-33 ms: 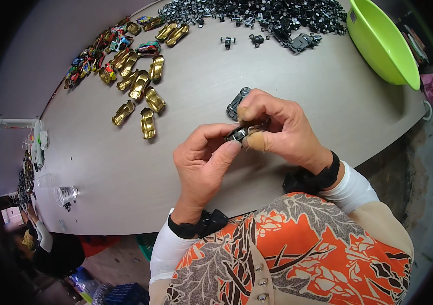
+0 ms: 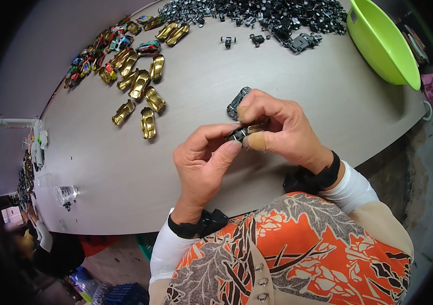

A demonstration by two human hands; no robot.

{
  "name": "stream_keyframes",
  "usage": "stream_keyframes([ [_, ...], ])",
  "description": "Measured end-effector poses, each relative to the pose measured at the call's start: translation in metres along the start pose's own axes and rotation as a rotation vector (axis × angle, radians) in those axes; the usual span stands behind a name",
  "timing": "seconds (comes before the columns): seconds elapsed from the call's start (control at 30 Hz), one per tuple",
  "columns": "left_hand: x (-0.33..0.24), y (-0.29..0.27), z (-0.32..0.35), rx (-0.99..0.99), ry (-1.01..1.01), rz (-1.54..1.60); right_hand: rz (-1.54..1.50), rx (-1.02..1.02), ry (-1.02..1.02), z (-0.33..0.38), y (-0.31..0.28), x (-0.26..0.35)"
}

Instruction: The person assembles miniature toy cars by hand at a table. They pick up a black chassis and a gold body, then fit the body onto the chassis. This process is repeated with different colored bodies and chassis, with the person occasionally turning the cars over to check the fit.

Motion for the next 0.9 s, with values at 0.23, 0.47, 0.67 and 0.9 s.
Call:
stream_keyframes([
  [0.23, 0.005, -0.002, 0.0, 0.025, 0.038, -0.011, 0.022, 0.078, -0.071, 0.002, -0.002, -0.004],
  [0.47, 0.004, 0.001, -0.003, 0.105, 0.057, 0.024, 0.084, 0.028, -0.12, 0.004, 0.0, 0.0],
  [0.67, 0.009, 0.0, -0.008, 0.146, -0.095, 0.282, -0.072, -0.038, -0.055, 0.002, 0.001, 0.001],
  [0.9, 0.011, -0.002, -0.011, 0.077, -0.211, 0.383, 0.298, -0.082, -0.278, 0.004, 0.005, 0.008],
])
Point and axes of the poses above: each hand's wrist, its own z-axis away from the middle knuckle, its own y-axis out of the palm, x = y × z, the point moved 4 cm from there along -z, towards the middle knuckle, and after that the axes turned 6 degrees about -y, right-handed, at the moved point
